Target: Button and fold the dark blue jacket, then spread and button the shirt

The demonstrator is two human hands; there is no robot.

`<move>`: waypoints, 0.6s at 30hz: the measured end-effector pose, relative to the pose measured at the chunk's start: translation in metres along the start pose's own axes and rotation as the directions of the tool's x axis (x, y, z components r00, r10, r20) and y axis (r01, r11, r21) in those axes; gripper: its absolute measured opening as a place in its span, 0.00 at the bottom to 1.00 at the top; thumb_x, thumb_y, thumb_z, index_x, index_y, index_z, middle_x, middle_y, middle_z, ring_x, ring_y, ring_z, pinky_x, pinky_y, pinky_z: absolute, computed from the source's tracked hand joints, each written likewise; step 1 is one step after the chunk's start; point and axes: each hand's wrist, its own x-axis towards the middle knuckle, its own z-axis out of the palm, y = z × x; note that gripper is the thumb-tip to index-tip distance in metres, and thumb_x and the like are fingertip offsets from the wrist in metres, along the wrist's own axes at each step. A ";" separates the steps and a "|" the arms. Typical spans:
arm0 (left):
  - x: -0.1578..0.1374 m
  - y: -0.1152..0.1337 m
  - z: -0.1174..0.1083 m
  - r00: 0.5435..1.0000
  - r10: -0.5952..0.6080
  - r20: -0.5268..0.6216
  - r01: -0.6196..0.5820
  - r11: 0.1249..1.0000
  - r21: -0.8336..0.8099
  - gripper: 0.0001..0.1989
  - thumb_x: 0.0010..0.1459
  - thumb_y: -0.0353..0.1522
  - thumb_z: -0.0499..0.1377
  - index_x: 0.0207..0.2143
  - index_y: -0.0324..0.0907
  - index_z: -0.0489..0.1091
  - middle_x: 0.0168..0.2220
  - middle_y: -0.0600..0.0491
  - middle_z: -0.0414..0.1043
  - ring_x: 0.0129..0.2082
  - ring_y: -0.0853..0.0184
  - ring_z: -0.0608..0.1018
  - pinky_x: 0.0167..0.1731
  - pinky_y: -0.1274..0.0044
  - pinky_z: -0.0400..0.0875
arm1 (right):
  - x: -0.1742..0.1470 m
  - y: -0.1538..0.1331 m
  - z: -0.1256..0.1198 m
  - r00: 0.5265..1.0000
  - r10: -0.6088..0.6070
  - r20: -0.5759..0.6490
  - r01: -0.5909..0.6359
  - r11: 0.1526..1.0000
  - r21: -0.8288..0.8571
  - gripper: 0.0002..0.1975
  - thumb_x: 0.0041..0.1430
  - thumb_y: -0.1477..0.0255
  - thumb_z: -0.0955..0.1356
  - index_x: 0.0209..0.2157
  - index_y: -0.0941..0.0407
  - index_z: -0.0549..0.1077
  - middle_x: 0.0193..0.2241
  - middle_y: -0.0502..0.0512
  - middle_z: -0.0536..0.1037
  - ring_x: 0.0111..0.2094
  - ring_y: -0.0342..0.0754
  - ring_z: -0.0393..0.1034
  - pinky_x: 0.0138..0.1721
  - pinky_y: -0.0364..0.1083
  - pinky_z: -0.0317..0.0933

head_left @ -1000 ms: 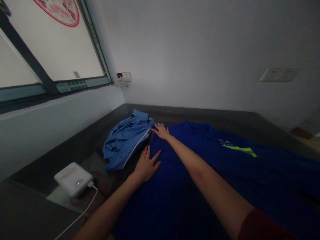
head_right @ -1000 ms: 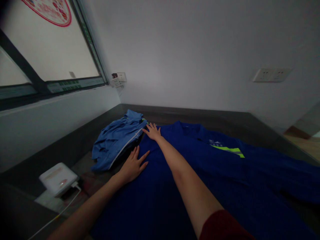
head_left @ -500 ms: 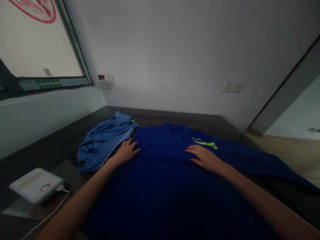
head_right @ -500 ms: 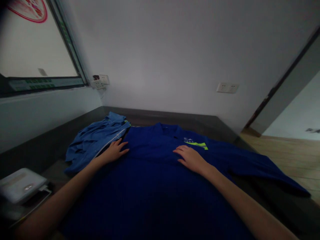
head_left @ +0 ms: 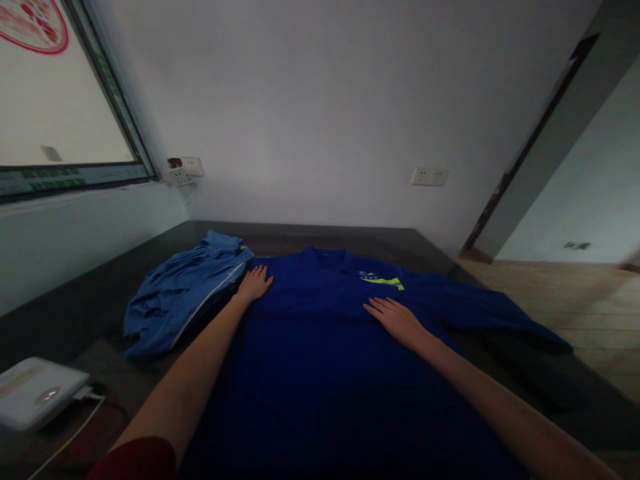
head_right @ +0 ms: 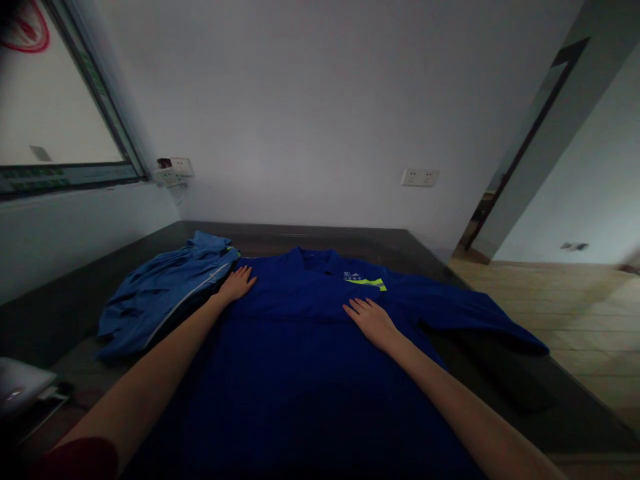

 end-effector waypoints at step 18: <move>-0.010 0.004 -0.010 0.999 0.046 0.002 -0.046 0.998 0.033 0.28 0.65 0.43 0.38 0.65 0.45 0.46 0.65 0.40 0.48 0.64 0.55 0.53 0.58 0.61 0.52 | -0.039 -0.003 0.005 0.983 0.181 -0.007 -0.170 0.935 0.312 0.28 0.56 0.85 0.56 0.56 0.57 0.66 0.57 0.59 0.65 0.56 0.49 0.62 0.55 0.52 0.61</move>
